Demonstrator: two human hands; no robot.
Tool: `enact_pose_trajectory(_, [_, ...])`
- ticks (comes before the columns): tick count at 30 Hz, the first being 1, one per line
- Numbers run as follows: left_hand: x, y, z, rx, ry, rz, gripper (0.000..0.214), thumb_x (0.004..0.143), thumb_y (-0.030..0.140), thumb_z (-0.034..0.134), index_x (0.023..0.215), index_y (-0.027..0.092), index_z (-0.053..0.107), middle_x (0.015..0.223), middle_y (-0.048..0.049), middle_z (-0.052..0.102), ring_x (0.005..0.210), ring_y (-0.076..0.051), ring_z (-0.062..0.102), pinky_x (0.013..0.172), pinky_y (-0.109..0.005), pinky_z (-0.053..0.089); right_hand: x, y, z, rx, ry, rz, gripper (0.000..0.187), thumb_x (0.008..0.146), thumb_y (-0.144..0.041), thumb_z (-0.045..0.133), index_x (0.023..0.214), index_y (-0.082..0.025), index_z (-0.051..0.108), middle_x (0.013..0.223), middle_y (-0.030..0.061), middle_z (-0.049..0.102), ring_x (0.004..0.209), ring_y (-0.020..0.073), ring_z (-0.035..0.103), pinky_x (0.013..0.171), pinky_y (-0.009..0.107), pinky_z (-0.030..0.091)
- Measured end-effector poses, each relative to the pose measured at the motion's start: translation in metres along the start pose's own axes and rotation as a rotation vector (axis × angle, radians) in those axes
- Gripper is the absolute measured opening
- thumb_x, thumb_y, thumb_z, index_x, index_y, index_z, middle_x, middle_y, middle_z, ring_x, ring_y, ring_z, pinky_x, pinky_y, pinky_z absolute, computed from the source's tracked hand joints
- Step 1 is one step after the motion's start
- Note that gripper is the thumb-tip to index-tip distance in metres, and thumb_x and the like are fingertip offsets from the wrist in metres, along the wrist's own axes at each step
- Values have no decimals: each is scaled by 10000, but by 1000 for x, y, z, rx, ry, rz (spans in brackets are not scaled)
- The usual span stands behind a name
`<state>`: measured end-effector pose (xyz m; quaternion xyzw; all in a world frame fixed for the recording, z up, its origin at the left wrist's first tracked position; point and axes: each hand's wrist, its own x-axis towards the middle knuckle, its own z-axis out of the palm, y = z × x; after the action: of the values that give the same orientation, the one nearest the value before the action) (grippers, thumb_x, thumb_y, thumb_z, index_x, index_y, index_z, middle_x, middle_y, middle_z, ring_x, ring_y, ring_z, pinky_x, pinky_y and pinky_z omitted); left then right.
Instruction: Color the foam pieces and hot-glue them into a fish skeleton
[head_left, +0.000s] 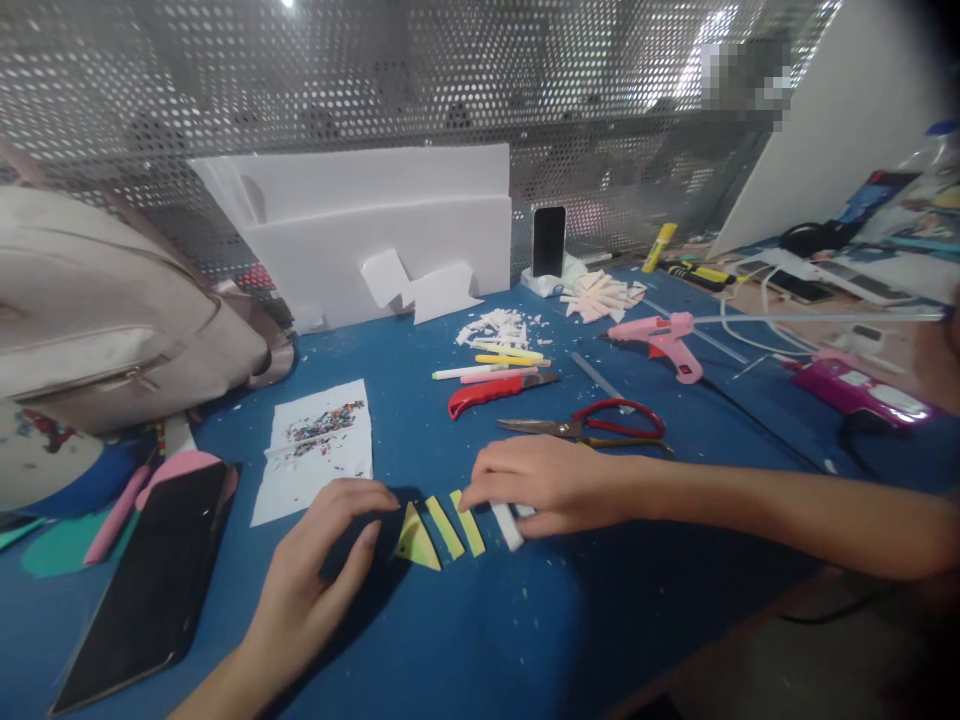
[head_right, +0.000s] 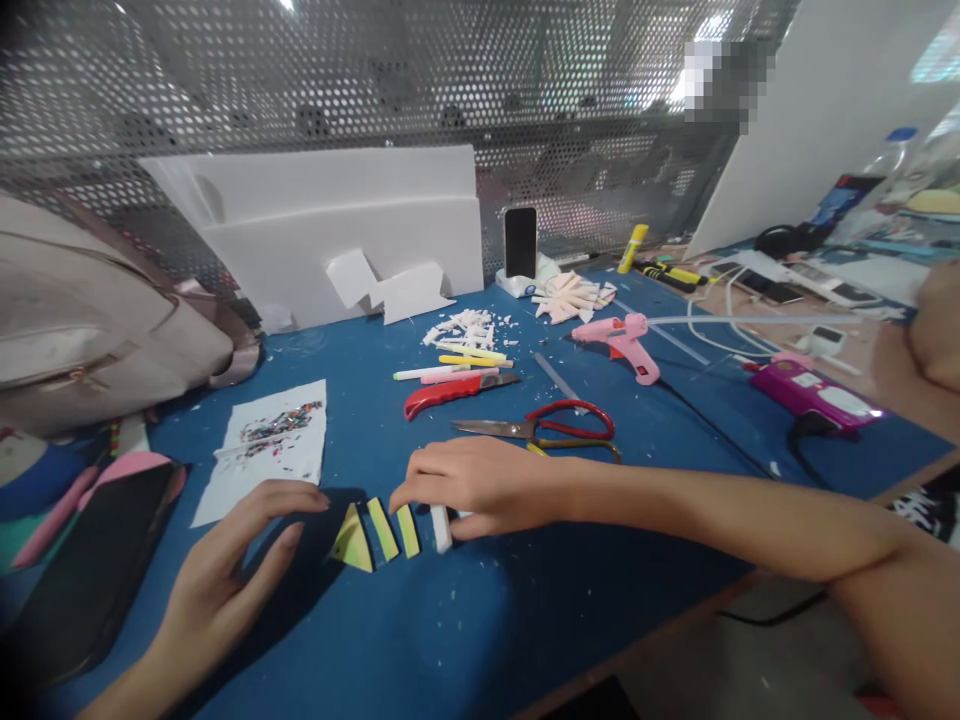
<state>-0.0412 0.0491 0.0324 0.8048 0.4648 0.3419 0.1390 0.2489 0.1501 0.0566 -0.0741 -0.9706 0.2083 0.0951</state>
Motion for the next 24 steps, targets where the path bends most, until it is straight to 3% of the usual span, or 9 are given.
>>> enact_pose_trajectory(5, [0, 2, 2, 0, 22, -34, 170, 981, 192, 447, 1088, 252, 563, 1080, -29, 612, 1037, -156, 577, 908, -278, 447, -7, -1, -2, -13, 5, 60, 654, 820, -484, 721, 1332, -148, 494, 1215, 118, 595, 1092, 235, 530, 962, 375, 400])
enact_pose_trajectory(10, [0, 1, 2, -14, 15, -24, 172, 971, 191, 466, 1087, 262, 572, 1066, -21, 619, 1024, -150, 584, 895, -265, 452, -11, -10, 15, -155, 115, 173, 815, 759, -642, 689, 1346, -106, 506, 1172, 148, 604, 1064, 289, 523, 978, 464, 381])
enact_pose_trajectory(15, [-1, 3, 3, -20, 27, -33, 177, 972, 183, 456, 1083, 260, 571, 1070, -16, 612, 1029, -144, 577, 903, -254, 441, -8, -19, 20, -140, 120, 234, 770, 774, -590, 703, 1332, -96, 512, 1129, 133, 602, 1011, 275, 511, 943, 448, 390])
enact_pose_trajectory(24, [0, 4, 3, -27, 24, -36, 171, 976, 183, 456, 1081, 262, 566, 1066, -7, 603, 1032, -130, 569, 903, -236, 432, 2, 0, 4, -28, 36, 258, 765, 770, -531, 743, 1372, -150, 466, 1222, 119, 582, 1086, 270, 487, 918, 398, 375])
